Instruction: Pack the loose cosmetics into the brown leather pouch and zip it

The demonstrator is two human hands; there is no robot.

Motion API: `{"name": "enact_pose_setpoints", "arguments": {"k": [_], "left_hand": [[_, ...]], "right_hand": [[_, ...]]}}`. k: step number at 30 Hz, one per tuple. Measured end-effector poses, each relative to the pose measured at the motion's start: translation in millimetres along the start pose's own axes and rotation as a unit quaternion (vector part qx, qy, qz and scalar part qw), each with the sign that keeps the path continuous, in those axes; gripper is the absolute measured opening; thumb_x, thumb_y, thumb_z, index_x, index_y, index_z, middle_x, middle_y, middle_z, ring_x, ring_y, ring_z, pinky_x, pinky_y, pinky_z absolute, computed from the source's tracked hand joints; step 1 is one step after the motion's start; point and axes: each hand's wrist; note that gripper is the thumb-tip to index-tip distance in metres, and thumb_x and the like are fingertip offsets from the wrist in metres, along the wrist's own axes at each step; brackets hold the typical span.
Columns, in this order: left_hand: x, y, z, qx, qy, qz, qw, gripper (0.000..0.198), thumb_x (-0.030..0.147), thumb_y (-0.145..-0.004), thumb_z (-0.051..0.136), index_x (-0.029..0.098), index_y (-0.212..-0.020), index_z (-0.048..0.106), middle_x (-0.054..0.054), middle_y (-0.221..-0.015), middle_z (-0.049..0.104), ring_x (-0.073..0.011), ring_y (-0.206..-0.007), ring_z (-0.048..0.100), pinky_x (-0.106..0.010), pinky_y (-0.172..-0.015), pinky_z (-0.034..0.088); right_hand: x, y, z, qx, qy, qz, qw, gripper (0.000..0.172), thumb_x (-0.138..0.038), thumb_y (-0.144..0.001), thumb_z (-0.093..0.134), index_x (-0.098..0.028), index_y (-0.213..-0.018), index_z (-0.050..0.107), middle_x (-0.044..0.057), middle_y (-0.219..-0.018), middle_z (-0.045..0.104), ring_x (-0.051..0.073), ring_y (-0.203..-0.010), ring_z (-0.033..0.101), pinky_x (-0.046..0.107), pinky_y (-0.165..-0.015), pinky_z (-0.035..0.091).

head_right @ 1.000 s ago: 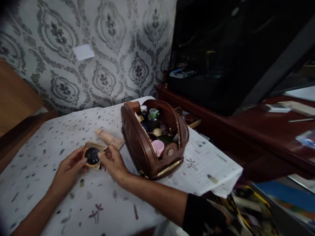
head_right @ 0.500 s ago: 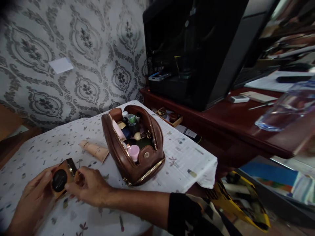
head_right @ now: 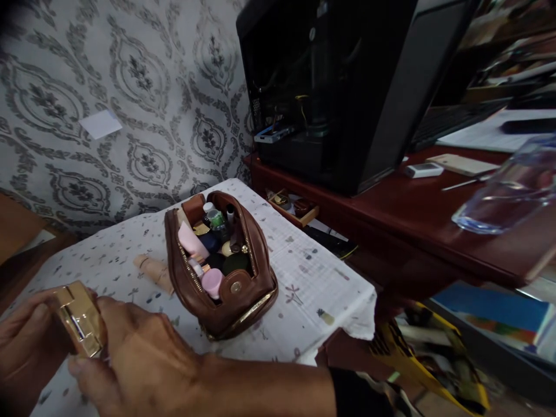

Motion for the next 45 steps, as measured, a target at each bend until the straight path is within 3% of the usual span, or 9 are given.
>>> {"name": "enact_pose_setpoints", "arguments": {"k": [5,10,15,21,26,31,37,42,45], "left_hand": [[43,16,43.6,0.005,0.051,0.059,0.997,0.029,0.057,-0.071,0.082,0.033,-0.086,0.076,0.002,-0.081,0.074,-0.0212,-0.066,0.067,-0.032,-0.053,0.062],[77,9,87.9,-0.096,0.065,0.18,0.977,0.031,0.055,-0.094,0.064,0.035,-0.115,0.073,0.002,-0.115,0.075,-0.0223,-0.106,0.071,-0.036,-0.095,0.062],[78,-36,108.9,-0.211,-0.215,0.362,0.882,0.038,0.05,-0.103,0.047,0.027,-0.121,0.072,-0.003,-0.128,0.072,-0.0282,-0.128,0.062,-0.047,-0.116,0.047],[73,-65,123.6,-0.341,-0.38,0.395,0.764,0.059,0.061,-0.105,0.031,0.022,-0.125,0.07,-0.008,-0.139,0.066,-0.0302,-0.138,0.053,-0.052,-0.122,0.038],[70,-67,122.0,-0.341,-0.371,0.408,0.761,0.055,0.057,-0.107,0.029,0.02,-0.114,0.07,-0.01,-0.131,0.067,-0.0279,-0.13,0.057,-0.047,-0.116,0.044],[68,-63,113.5,-0.337,-0.348,0.385,0.786,0.047,0.05,-0.108,0.036,0.024,-0.14,0.058,-0.006,-0.15,0.057,-0.0246,-0.143,0.049,-0.041,-0.123,0.038],[29,-80,78.4,-0.25,-0.365,0.282,0.851,0.06,0.06,-0.105,0.031,0.021,-0.146,0.052,-0.01,-0.15,0.057,-0.0274,-0.138,0.055,-0.044,-0.12,0.042],[-46,-104,48.5,-0.283,-0.471,0.221,0.806,0.082,0.067,-0.102,0.016,0.011,-0.158,0.036,-0.018,-0.168,0.033,-0.0316,-0.158,0.029,-0.052,-0.128,0.028],[-75,-105,42.3,-0.313,-0.494,0.222,0.78,0.074,0.067,-0.103,0.022,0.021,-0.155,0.045,-0.013,-0.166,0.039,-0.0326,-0.158,0.029,-0.059,-0.127,0.025]], "right_hand": [[-29,17,-37,0.049,0.085,-0.087,0.991,0.056,-0.035,-0.101,0.053,-0.018,-0.153,0.042,0.012,-0.125,0.069,0.022,-0.098,0.069,0.033,-0.092,0.058],[-52,27,-88,0.147,0.089,-0.102,0.98,0.043,-0.028,-0.104,0.052,-0.019,-0.147,0.049,0.003,-0.104,0.072,0.014,-0.086,0.068,0.023,-0.081,0.06],[-45,25,-130,0.299,0.146,-0.094,0.938,0.04,-0.031,-0.102,0.056,-0.021,-0.141,0.053,0.002,-0.1,0.07,0.016,-0.088,0.07,0.025,-0.074,0.059],[-28,15,-151,0.244,0.314,-0.112,0.911,0.029,-0.024,-0.1,0.055,-0.017,-0.127,0.061,-0.002,-0.08,0.068,0.011,-0.06,0.058,0.021,-0.056,0.044],[-21,3,-146,0.204,0.362,-0.08,0.906,0.025,-0.018,-0.096,0.055,-0.014,-0.119,0.063,0.001,-0.079,0.07,0.012,-0.058,0.057,0.023,-0.057,0.041],[-24,3,-153,0.22,0.372,-0.065,0.9,0.031,-0.021,-0.097,0.054,-0.011,-0.124,0.065,0.004,-0.082,0.072,0.013,-0.058,0.059,0.024,-0.055,0.042],[-26,17,-159,0.256,0.311,-0.04,0.914,0.035,-0.036,-0.098,0.059,-0.019,-0.128,0.067,0.005,-0.093,0.074,0.019,-0.071,0.069,0.027,-0.058,0.05],[-28,21,-147,0.274,0.281,-0.054,0.918,0.04,-0.041,-0.099,0.061,-0.022,-0.134,0.064,0.005,-0.103,0.075,0.02,-0.075,0.072,0.03,-0.063,0.056],[-28,18,-149,0.265,0.312,-0.055,0.911,0.039,-0.039,-0.099,0.059,-0.02,-0.132,0.065,0.006,-0.101,0.076,0.021,-0.076,0.072,0.029,-0.059,0.055]]}}
Point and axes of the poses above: each hand's wrist, its own y-axis away from the middle knuckle, its own z-axis out of the palm, x = y × z
